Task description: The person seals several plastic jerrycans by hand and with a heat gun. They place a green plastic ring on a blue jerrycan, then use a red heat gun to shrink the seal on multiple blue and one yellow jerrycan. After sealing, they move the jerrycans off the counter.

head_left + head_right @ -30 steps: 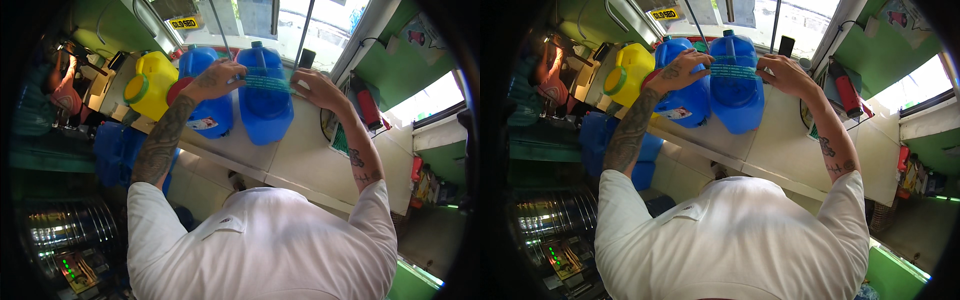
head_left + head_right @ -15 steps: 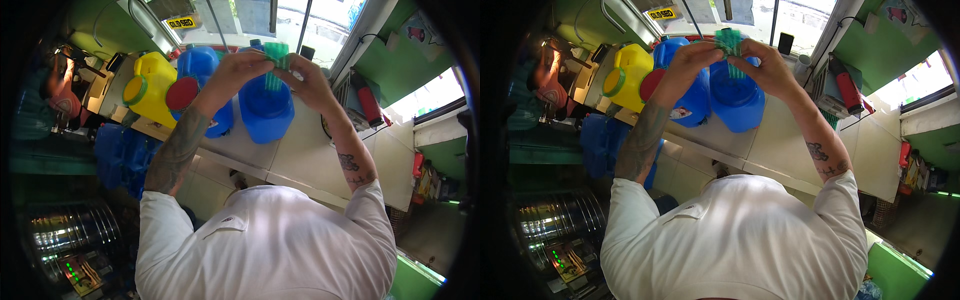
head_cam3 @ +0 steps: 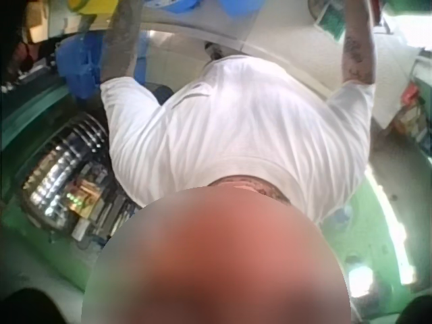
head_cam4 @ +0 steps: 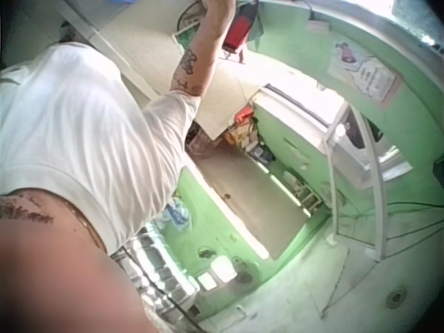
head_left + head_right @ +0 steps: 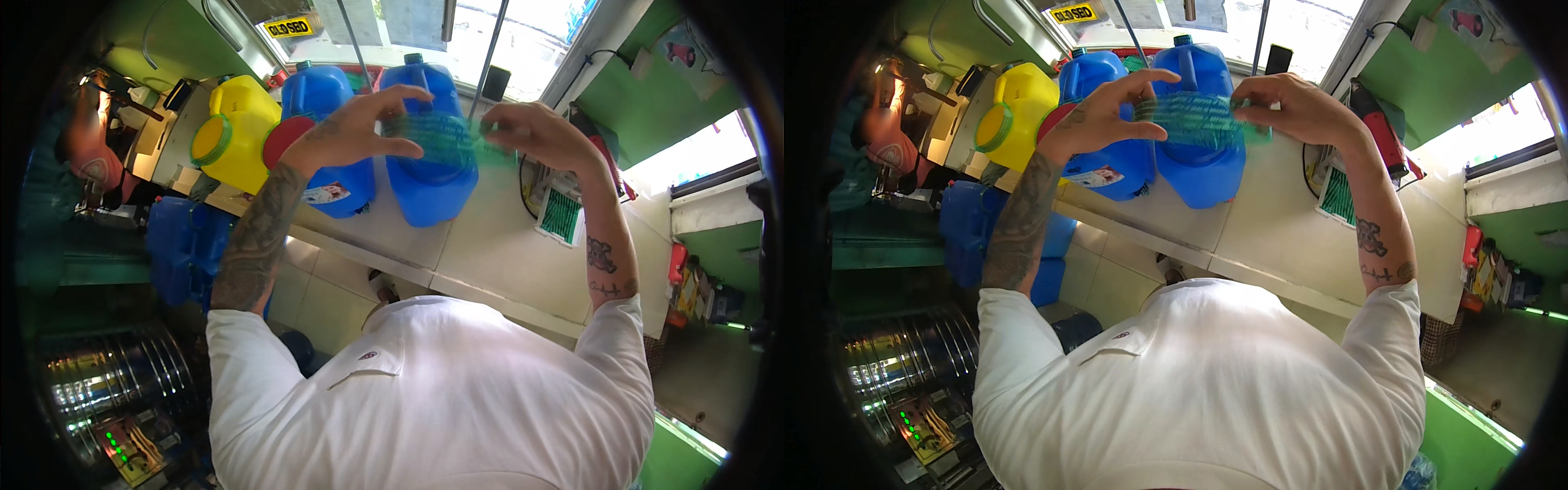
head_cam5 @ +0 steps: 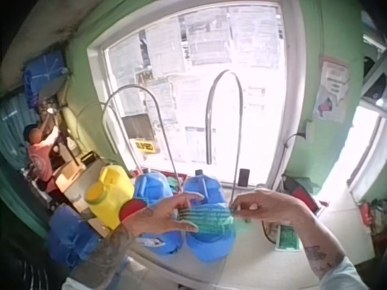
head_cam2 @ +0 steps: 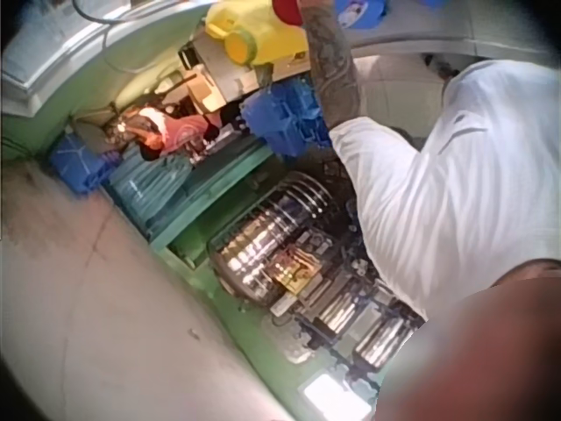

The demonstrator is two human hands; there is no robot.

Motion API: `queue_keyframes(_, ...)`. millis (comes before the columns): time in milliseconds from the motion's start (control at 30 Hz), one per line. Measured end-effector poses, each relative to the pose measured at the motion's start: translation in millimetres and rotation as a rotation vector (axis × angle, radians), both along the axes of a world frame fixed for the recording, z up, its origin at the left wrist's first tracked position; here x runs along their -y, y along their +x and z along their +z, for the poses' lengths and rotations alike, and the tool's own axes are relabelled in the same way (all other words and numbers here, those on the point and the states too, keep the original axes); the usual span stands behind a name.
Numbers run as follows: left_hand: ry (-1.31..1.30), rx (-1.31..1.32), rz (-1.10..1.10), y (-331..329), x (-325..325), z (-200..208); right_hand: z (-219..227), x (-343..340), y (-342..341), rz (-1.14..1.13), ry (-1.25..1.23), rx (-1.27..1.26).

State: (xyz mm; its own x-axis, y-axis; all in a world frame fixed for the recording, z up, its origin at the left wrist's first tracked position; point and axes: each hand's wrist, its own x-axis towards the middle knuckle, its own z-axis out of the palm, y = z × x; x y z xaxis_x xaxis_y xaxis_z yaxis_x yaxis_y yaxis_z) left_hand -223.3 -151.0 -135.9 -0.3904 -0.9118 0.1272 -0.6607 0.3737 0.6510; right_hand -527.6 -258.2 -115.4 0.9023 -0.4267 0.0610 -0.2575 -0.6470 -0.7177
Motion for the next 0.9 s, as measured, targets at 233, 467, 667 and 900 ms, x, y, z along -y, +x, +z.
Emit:
queue_keyframes(233,-0.08,0.169,0.11,14.5,38.5,-27.9,-75.4,25.3,18.0,-0.204,-0.116,0.145)
queue_keyframes(467,-0.082,0.246,-0.147,1.0,23.5,-29.0,-94.3,-13.9,-11.4,-0.144,-0.29,0.399)
queue_keyframes(667,-0.22,0.516,-0.043,-59.1,39.5,-64.8,-184.4,-29.3,-75.1,-0.76,0.226,0.28)
queue_keyframes(900,-0.275,0.423,0.028,-43.1,32.5,-70.0,-307.9,-105.2,-179.8,-1.187,0.295,0.0)
